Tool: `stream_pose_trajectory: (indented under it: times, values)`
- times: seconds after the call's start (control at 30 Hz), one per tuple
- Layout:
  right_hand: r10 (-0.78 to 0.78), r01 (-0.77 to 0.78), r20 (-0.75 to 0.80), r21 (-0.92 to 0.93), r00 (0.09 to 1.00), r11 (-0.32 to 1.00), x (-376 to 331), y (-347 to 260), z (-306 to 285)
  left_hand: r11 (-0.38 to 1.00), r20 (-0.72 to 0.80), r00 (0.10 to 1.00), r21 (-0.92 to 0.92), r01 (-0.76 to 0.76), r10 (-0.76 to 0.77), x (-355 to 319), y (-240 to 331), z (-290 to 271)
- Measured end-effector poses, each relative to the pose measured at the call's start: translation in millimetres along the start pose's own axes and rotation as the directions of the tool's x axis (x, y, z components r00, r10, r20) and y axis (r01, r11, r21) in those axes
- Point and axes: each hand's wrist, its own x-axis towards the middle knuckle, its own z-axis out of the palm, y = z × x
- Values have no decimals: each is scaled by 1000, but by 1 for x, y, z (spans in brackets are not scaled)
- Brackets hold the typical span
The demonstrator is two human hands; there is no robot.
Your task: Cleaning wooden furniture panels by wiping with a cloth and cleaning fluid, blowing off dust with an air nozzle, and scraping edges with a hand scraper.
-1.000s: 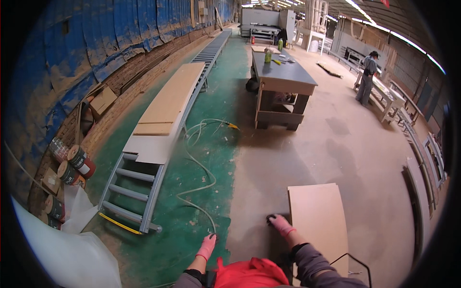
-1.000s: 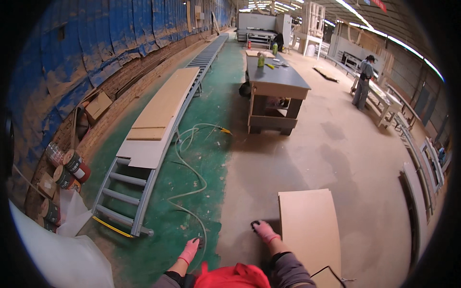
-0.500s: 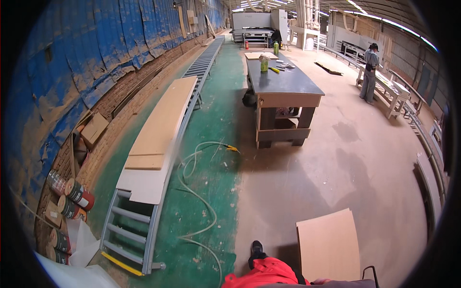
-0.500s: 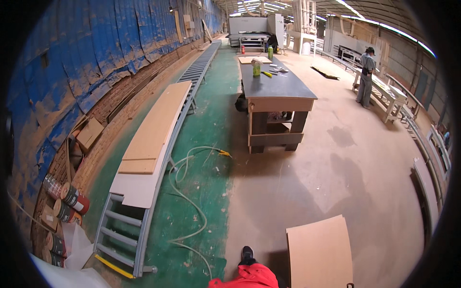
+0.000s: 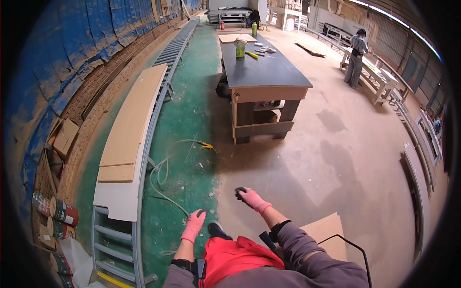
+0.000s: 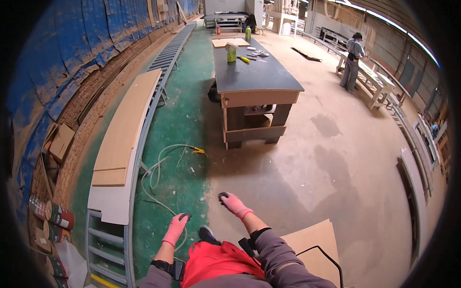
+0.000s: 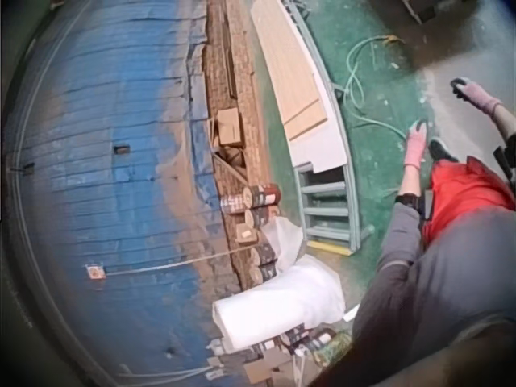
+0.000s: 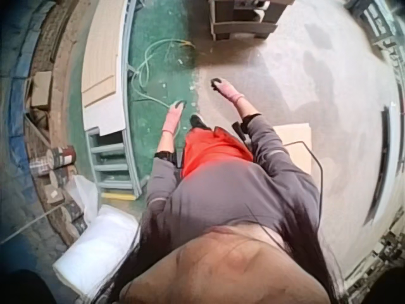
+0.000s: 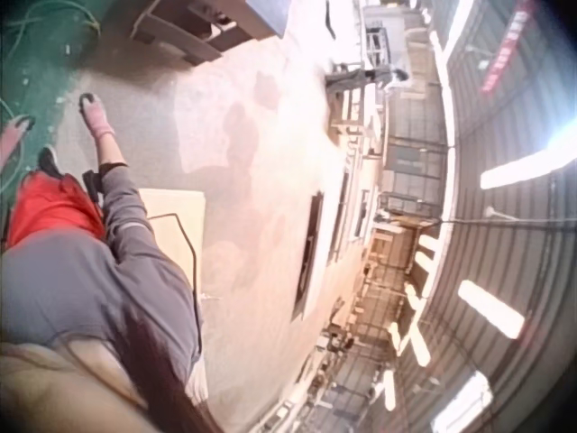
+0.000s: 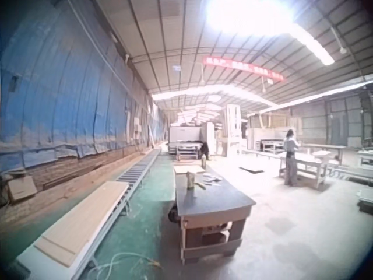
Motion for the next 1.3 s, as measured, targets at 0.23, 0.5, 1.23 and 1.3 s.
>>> stream_pose_trajectory:
  times: [0.23,0.5,1.23,1.3]
  values:
    - [78,-11,137,-432,987,902,89,22,-26,609,334,932,713,-347,141,66,-175,-81]
    - [854,-816,-292,278,430,506,59,120,-124,814,-412,722,-93,574,-556,87,-286,-196]
    - [795,-571,162,-615,584,544,684,-85,-17,872,-150,963,410,266,-223,561,-170,-278]
    - [840,-466,361,-709,405,529,729,-132,-4,928,-389,873,103,359,-295,580,-105,-297]
